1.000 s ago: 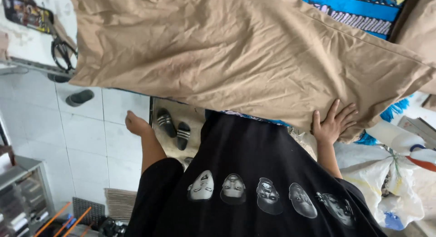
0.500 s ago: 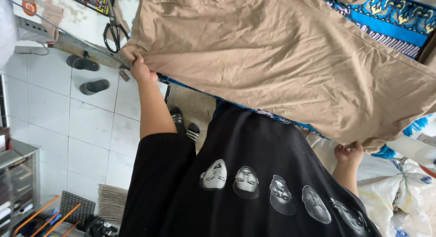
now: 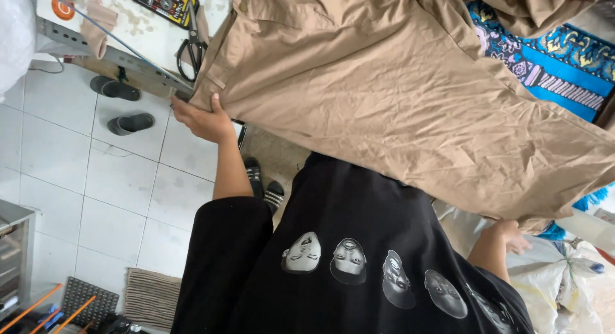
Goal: The person unfolds a brown garment on a patterned blue mat, removes a white paper insert, and smooths the fabric. They then spray the garment with a white spray bottle and continue to flatten and align the material on the mat.
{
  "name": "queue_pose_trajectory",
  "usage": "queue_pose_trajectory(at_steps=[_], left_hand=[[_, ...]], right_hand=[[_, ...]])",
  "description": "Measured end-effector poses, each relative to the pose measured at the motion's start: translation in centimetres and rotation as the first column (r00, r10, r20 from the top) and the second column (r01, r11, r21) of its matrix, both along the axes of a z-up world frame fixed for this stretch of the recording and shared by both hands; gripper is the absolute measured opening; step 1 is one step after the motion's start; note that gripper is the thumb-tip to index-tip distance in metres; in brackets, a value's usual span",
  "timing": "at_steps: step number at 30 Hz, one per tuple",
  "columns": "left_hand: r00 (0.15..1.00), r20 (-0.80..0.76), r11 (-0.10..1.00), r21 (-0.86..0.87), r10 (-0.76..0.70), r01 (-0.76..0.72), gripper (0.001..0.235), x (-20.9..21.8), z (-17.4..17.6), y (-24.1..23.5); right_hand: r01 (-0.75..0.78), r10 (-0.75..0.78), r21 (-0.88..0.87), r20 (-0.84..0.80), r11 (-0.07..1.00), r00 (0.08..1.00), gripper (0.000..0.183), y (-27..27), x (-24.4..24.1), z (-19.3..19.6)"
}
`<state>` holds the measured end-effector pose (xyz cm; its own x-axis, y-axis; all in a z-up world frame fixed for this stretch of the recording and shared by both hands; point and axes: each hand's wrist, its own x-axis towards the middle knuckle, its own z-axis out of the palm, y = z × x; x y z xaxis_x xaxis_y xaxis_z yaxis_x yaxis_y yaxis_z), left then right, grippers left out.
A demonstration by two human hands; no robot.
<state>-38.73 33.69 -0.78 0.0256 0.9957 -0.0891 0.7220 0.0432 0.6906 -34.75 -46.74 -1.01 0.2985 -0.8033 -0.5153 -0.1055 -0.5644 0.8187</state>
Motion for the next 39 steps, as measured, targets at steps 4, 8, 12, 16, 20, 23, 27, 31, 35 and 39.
queue_pose_trajectory(at_steps=[4,8,12,16,20,23,27,31,35,39], left_hand=[[0.735,-0.558,0.833,0.132,-0.385,0.537,0.072,-1.1,1.6,0.8],[0.710,-0.536,0.821,0.052,-0.457,0.568,0.043,-1.9,0.8,3.5],[0.712,-0.414,0.810,-0.127,-0.567,0.572,0.013,-3.0,-0.6,6.7],[0.815,-0.140,0.807,0.125,-0.562,0.577,0.012,-3.3,0.5,8.0],[0.612,0.272,0.665,0.188,-0.742,0.723,0.016,-1.8,3.6,8.2],[0.540,0.202,0.561,0.061,-0.817,0.826,0.011,-0.8,5.9,9.0],[0.570,0.100,0.556,-0.137,-0.816,0.820,0.006,-1.5,3.8,10.2],[0.471,-0.144,0.489,-0.135,-0.870,0.862,0.037,-1.7,3.8,9.9],[0.393,-0.329,0.452,-0.122,-0.858,0.884,0.058,0.3,3.5,9.5],[0.354,-0.458,0.523,-0.320,-0.815,0.790,0.047,0.6,7.4,10.7]], right_hand=[[-0.027,-0.241,0.241,0.948,0.970,-0.207,0.068,8.5,3.5,1.6],[-0.677,-0.138,0.006,0.980,0.736,-0.141,0.052,19.7,9.5,4.7],[-0.967,-0.307,0.097,0.952,0.235,0.021,0.046,33.9,15.8,8.4],[-0.941,-0.163,0.077,0.977,-0.328,0.136,0.041,48.0,22.3,9.0],[-0.812,0.046,0.072,0.997,-0.580,0.055,0.042,63.3,26.9,10.0],[-0.763,0.364,0.330,0.922,-0.556,0.133,0.051,72.5,30.4,8.9],[-0.735,0.635,0.451,0.772,-0.506,0.036,0.054,75.9,34.0,4.0],[-0.761,0.549,0.204,0.804,-0.616,-0.229,0.027,72.9,38.7,-0.8],[-0.813,0.630,0.225,0.747,-0.538,-0.211,0.022,71.2,41.4,-0.1],[-0.856,0.684,0.227,0.706,-0.465,-0.185,0.037,69.9,42.7,0.8]])
